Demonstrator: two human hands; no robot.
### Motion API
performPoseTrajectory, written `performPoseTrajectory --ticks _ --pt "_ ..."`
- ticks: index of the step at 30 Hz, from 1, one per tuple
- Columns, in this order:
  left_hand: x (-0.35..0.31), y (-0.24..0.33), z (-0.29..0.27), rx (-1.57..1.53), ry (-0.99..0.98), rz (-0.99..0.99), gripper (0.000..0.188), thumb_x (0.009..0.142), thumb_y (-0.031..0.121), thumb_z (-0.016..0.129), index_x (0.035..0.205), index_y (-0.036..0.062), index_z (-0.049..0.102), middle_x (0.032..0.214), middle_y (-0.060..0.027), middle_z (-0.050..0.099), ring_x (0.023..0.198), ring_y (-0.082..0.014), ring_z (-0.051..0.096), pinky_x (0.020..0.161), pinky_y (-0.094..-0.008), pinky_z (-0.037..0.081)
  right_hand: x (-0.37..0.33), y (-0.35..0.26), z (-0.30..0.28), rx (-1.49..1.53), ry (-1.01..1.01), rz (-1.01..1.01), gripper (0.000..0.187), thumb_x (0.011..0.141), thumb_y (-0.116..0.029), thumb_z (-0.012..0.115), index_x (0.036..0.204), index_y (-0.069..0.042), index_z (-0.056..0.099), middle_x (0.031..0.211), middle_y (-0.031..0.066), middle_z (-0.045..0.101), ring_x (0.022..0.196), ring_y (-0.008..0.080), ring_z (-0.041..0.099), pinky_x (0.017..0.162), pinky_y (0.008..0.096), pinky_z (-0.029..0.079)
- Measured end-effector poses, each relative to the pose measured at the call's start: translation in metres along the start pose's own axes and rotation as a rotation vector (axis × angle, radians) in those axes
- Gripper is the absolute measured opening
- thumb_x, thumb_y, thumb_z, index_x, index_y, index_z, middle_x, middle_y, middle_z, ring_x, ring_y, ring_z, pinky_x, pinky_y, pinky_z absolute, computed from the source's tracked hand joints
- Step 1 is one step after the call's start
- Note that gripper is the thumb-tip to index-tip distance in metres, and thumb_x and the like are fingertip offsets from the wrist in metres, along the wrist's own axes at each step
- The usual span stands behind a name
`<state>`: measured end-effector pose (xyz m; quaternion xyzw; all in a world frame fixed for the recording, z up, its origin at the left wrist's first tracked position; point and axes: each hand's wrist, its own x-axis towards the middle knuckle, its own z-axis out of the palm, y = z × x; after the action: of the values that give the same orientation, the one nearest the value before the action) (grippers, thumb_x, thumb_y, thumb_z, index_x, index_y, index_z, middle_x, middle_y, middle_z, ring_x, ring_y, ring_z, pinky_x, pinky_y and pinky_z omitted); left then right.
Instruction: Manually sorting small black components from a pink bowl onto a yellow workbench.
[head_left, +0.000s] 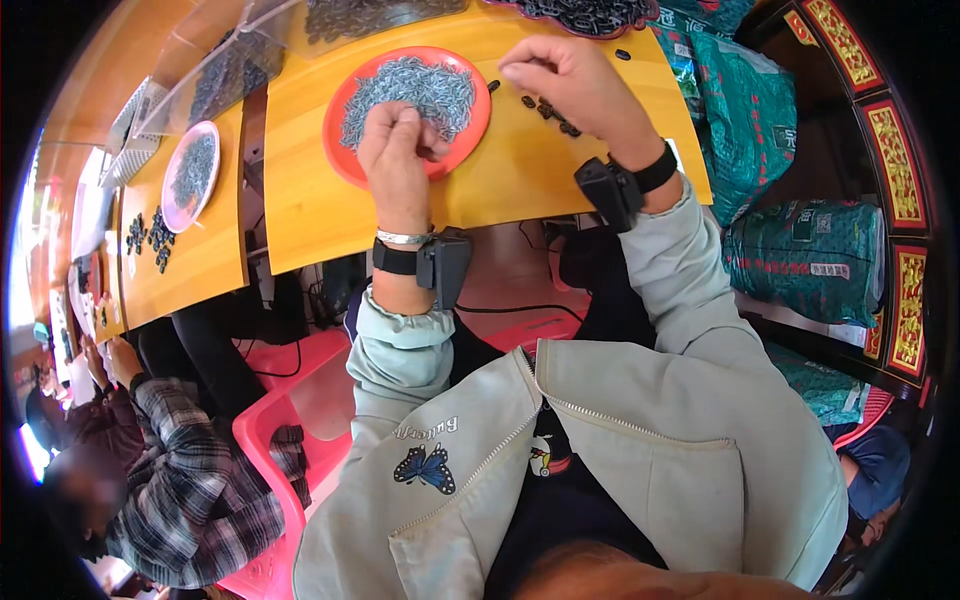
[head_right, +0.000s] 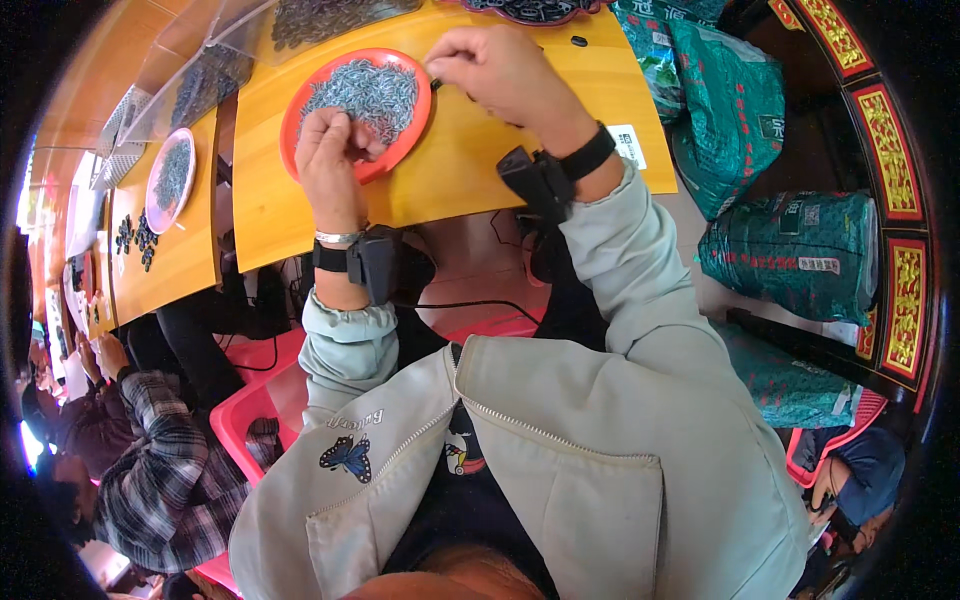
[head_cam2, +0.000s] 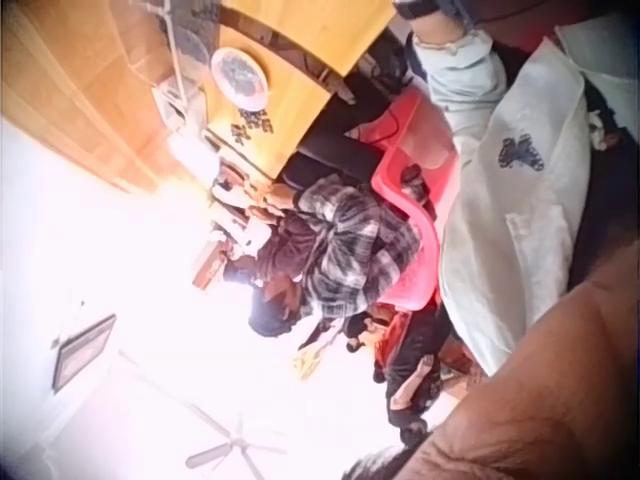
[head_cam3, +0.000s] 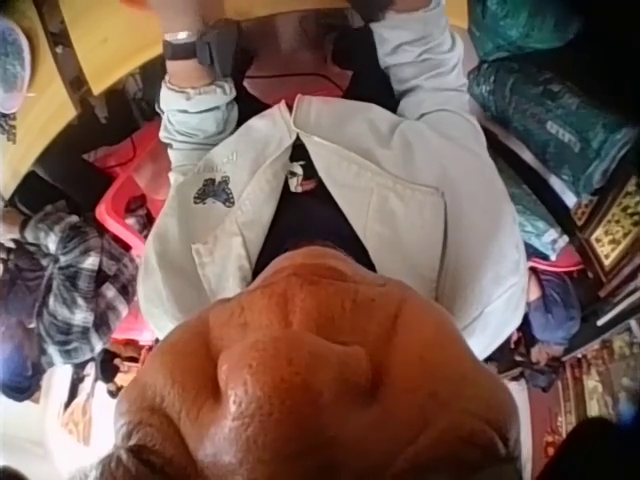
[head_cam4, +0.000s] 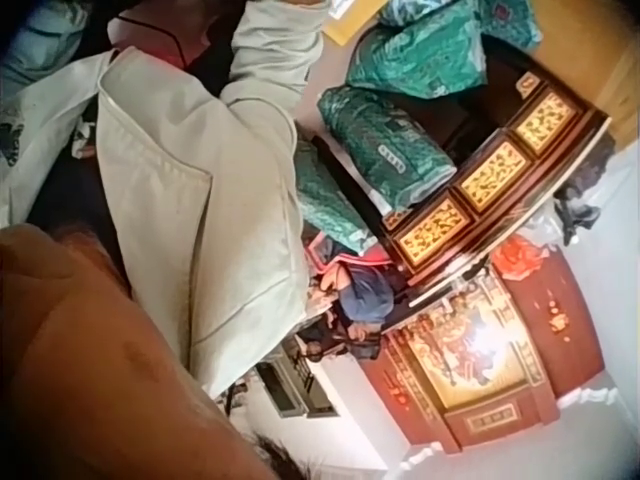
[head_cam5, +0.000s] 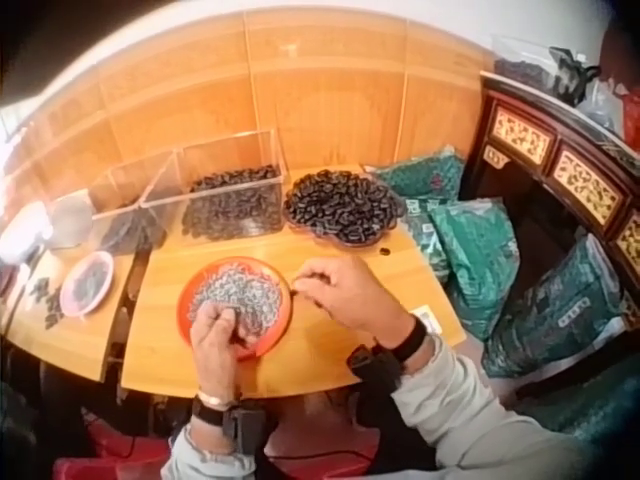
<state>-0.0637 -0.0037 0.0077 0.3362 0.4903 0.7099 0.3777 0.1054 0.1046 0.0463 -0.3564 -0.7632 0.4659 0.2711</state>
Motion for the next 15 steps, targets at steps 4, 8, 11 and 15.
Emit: performPoseTrajectory --ticks 4,8,11,15 --pt "0.003 0.009 -0.005 -0.113 0.034 -0.038 0.014 0.092 0.011 0.043 0.081 0.0049 0.047 0.063 -0.0041 0.048 0.053 -0.0140 0.049 0.050 -0.0247 0.040 0.003 0.029 -0.015 -0.310 0.104 -0.211 0.019 0.083 -0.015 0.061 0.092 0.001 0.063 0.068 0.0009 0.061 0.058 0.0086 0.055 0.053 0.0244 0.044" --pt "0.001 0.010 -0.009 -0.126 0.047 -0.038 0.014 0.093 0.011 0.043 0.081 0.0051 0.047 0.063 -0.0040 0.048 0.053 -0.0141 0.050 0.050 -0.0246 0.041 0.006 0.030 -0.002 -0.528 0.086 -0.137 0.022 0.081 -0.018 0.060 0.094 -0.001 0.064 0.072 0.0067 0.062 0.062 0.0169 0.059 0.056 0.0283 0.046" --pt "0.001 0.008 -0.006 -0.117 0.027 -0.033 0.014 0.093 0.012 0.044 0.081 0.0052 0.047 0.063 -0.0039 0.049 0.053 -0.0141 0.051 0.050 -0.0243 0.041 0.015 0.048 0.011 -0.612 0.152 -0.290 0.021 0.078 -0.019 0.059 0.093 -0.005 0.065 0.084 0.0107 0.063 0.078 0.0257 0.060 0.068 0.0357 0.047" --pt "-0.001 0.005 -0.005 -0.132 -0.001 -0.023 0.013 0.093 0.011 0.044 0.081 0.0051 0.047 0.064 -0.0039 0.051 0.053 -0.0139 0.051 0.050 -0.0240 0.041 0.021 0.060 0.024 -0.736 0.145 -0.386 0.019 0.076 -0.016 0.059 0.093 -0.011 0.066 0.093 0.0119 0.060 0.093 0.0317 0.055 0.081 0.0409 0.045"
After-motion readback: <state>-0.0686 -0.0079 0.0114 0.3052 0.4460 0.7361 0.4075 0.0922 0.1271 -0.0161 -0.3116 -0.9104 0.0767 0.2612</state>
